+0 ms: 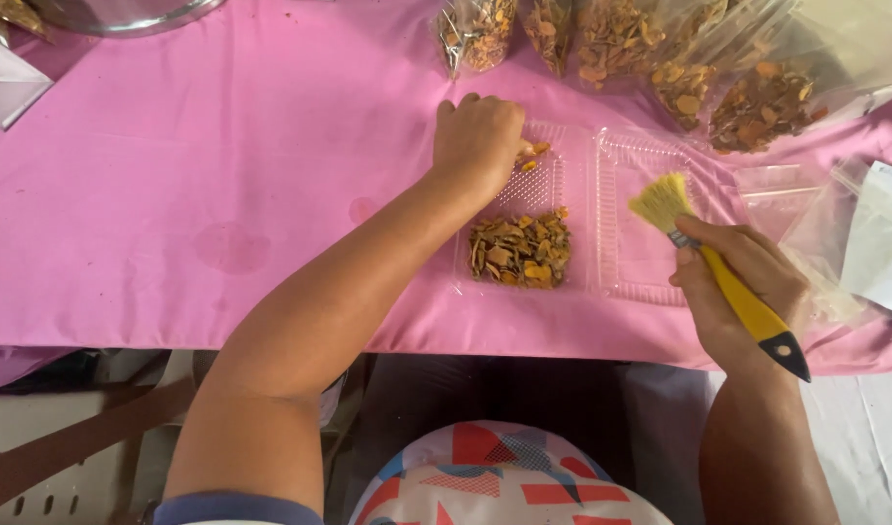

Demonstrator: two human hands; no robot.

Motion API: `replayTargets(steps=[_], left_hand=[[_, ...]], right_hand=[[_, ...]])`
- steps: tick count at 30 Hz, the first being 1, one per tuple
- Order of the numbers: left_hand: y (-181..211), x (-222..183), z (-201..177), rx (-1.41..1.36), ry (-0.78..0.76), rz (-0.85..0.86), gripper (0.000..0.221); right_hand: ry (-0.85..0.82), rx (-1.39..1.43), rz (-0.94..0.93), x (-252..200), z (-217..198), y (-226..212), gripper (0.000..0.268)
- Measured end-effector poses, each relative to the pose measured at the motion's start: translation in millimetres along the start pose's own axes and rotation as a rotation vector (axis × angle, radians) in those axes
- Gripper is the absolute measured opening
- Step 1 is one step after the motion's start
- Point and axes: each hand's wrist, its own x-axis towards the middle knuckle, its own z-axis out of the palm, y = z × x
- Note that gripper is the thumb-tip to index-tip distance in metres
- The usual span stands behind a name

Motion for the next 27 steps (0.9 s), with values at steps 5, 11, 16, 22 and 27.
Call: replayTargets(steps=[5, 11, 16, 22, 27], left_hand=[[5.5, -14.1, -9.2, 0.042, -0.125, 0.132, 0.038], [34.5, -79.6, -67.0, 0.050, -0.599, 0.147, 0.029], [25.3, -84.1, -58.7, 0.079, -0.584, 0.211, 0.034], [28.5, -88.0, -57.5, 0.077, -0.516, 0.216, 0.036], [30.5, -87.2, -46.3, 0.134, -0.453, 0.275, 0.039]], right_hand=[[-0.003, -0.030, -0.017, -3.9, -3.4, -3.4, 0.023], [-0.036, -0.017, -0.035, -8.7, 1.0, -8.9, 0.024], [-0.055, -0.013, -0.103, -9.6, 6.4, -17.4, 0.023], [-0.072, -0.015, -0.042, -13.3, 5.0, -20.6, 0.023], [-0.077, 0.000, -0.087, -14.1, 5.3, -15.7, 0.023]])
